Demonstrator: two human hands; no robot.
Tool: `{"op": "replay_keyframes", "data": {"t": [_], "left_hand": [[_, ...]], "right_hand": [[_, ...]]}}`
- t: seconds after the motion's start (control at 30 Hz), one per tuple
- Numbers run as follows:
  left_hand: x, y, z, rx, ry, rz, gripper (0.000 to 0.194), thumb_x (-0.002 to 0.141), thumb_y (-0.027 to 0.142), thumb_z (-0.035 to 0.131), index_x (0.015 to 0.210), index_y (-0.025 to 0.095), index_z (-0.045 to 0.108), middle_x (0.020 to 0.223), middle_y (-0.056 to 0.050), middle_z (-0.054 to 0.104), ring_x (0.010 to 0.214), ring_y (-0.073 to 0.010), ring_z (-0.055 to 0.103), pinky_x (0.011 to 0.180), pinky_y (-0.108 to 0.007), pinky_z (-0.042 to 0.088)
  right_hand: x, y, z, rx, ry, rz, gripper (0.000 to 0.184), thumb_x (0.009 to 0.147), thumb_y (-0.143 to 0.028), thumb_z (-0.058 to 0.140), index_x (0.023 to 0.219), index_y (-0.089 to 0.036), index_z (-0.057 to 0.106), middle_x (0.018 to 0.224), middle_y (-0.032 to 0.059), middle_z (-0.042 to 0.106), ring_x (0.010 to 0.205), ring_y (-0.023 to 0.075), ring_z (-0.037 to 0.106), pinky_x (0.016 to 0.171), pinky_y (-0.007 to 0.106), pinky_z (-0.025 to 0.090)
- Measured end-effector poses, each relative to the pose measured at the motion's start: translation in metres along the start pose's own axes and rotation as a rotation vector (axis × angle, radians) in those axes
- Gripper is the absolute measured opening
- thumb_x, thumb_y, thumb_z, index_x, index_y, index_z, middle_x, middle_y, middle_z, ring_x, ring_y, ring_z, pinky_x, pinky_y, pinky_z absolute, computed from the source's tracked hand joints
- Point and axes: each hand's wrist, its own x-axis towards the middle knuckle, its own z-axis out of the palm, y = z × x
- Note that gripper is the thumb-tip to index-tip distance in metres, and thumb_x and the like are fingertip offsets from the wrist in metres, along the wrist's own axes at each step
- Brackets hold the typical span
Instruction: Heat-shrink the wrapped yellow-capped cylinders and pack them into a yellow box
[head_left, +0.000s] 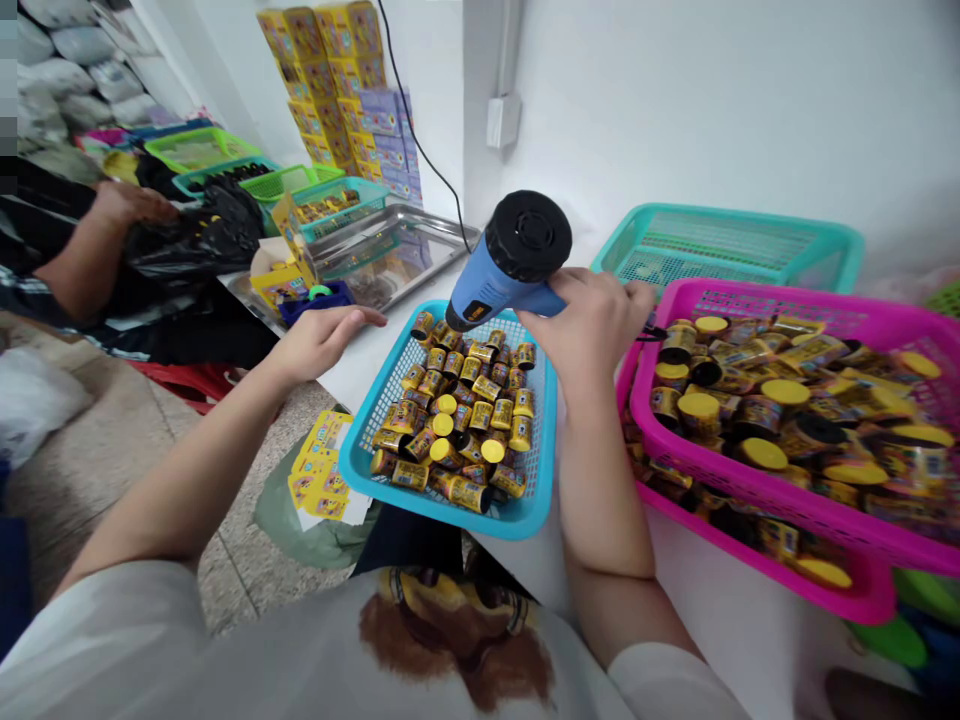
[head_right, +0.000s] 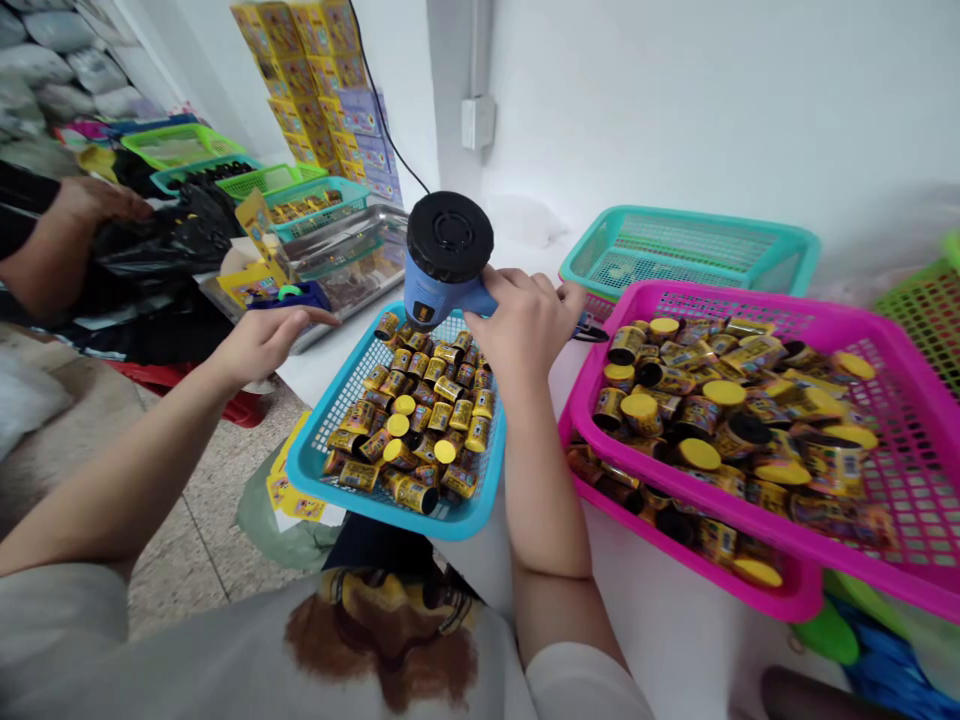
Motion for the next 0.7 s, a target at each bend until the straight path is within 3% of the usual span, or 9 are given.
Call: {"op": "replay_keyframes", "data": {"t": [0.2, 0.33, 0.53, 0.63, 0.7], "left_hand": [[-0.005, -0.01, -0.004, -0.2, 0.33, 0.04, 0.074, 0.109, 0.066, 0.026, 0.119, 0.01, 0.073, 0.103, -0.009, 0.083, 0.098, -0.0175, 0.074, 0.105, -0.035, 0.055], [-0.005, -0.008, -0.009, -0.181, 0.375, 0.001, 0.07, 0.109, 0.064, 0.028, 0.11, 0.013, 0.075, 0.091, -0.006, 0.083, 0.091, -0.0169, 0.073, 0.097, -0.035, 0.057], [-0.003, -0.005, -0.01, -0.244, 0.261, 0.0, 0.064, 0.109, 0.061, 0.032, 0.104, 0.013, 0.075, 0.089, -0.006, 0.083, 0.089, -0.0181, 0.074, 0.099, -0.037, 0.058], [0.011, -0.001, 0.008, -0.204, 0.011, 0.074, 0.061, 0.108, 0.058, 0.032, 0.103, 0.015, 0.075, 0.099, -0.007, 0.083, 0.098, -0.0198, 0.075, 0.102, -0.037, 0.057], [0.025, 0.009, 0.032, -0.117, -0.182, 0.201, 0.055, 0.108, 0.054, 0.034, 0.115, 0.017, 0.073, 0.117, -0.008, 0.081, 0.109, -0.0216, 0.074, 0.107, -0.037, 0.055]], "right_hand": [[-0.002, -0.006, -0.005, 0.011, -0.027, -0.004, 0.029, 0.089, -0.041, 0.065, 0.111, -0.027, 0.077, 0.115, 0.0057, 0.076, 0.11, 0.0271, 0.064, 0.104, 0.047, 0.027], [-0.002, -0.005, -0.007, -0.026, -0.03, -0.03, 0.03, 0.09, -0.039, 0.063, 0.114, -0.027, 0.077, 0.12, 0.0063, 0.076, 0.11, 0.0273, 0.063, 0.105, 0.048, 0.028], [-0.005, -0.006, -0.016, -0.078, 0.013, -0.037, 0.03, 0.091, -0.032, 0.064, 0.119, -0.031, 0.076, 0.121, 0.0039, 0.075, 0.109, 0.0248, 0.061, 0.104, 0.047, 0.029], [-0.01, -0.008, -0.028, -0.138, 0.092, -0.08, 0.035, 0.095, -0.024, 0.058, 0.124, -0.038, 0.074, 0.119, -0.0015, 0.076, 0.108, 0.0231, 0.059, 0.102, 0.047, 0.026], [-0.012, -0.006, -0.034, -0.181, 0.151, -0.098, 0.037, 0.098, -0.023, 0.053, 0.126, -0.04, 0.073, 0.117, -0.0021, 0.077, 0.106, 0.023, 0.058, 0.101, 0.047, 0.025]]}}
